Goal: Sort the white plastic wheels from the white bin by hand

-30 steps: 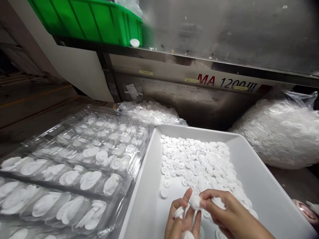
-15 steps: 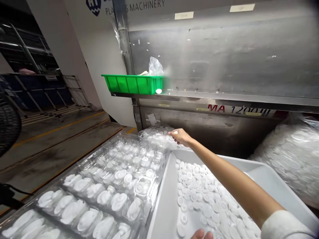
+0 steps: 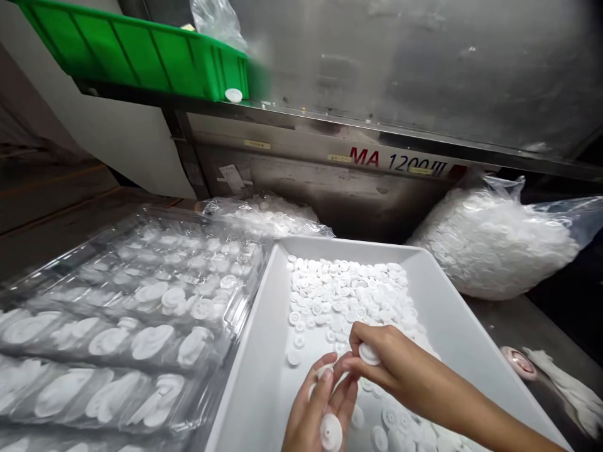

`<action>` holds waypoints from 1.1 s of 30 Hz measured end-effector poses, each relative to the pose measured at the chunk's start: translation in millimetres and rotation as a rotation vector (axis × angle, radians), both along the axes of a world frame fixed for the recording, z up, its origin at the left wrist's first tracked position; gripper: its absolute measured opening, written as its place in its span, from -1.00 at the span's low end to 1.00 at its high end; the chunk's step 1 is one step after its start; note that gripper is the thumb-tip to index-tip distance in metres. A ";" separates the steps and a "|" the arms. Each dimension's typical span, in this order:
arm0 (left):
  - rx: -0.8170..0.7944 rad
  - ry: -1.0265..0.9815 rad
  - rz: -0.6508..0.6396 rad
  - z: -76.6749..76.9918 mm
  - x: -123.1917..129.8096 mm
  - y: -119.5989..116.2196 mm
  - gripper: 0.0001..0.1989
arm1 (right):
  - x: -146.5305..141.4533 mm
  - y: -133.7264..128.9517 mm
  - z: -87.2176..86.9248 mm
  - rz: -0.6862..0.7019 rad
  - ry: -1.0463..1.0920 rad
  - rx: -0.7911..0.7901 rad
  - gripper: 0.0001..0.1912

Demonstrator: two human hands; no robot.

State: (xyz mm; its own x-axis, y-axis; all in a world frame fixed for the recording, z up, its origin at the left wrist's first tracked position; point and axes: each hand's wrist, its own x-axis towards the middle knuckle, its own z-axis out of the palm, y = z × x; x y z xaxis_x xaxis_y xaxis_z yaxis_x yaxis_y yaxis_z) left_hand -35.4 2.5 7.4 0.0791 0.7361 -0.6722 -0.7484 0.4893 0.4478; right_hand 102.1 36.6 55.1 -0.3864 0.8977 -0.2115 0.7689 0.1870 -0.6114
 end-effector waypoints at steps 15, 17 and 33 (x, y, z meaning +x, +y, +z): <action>0.040 -0.184 -0.058 -8.4 -2.1 -1.2 -0.58 | -17.9 -30.6 -35.3 0.206 -0.329 0.399 -0.93; 0.065 -0.225 -0.066 -11.6 -2.4 -2.2 -0.56 | -13.0 -34.0 -34.2 0.254 -0.299 0.449 -0.95; 0.029 -0.399 0.009 -23.5 -6.8 1.0 -0.52 | 5.6 -54.7 -64.8 0.063 0.194 0.603 -0.82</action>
State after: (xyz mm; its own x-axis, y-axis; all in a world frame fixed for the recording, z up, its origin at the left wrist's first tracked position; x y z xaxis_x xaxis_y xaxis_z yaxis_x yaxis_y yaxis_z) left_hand -42.2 3.5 -16.1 0.3229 0.7563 -0.5689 -0.8707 0.4730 0.1347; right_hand 107.7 -18.1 -9.7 -0.4230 0.8112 0.4038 0.6307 0.5835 -0.5116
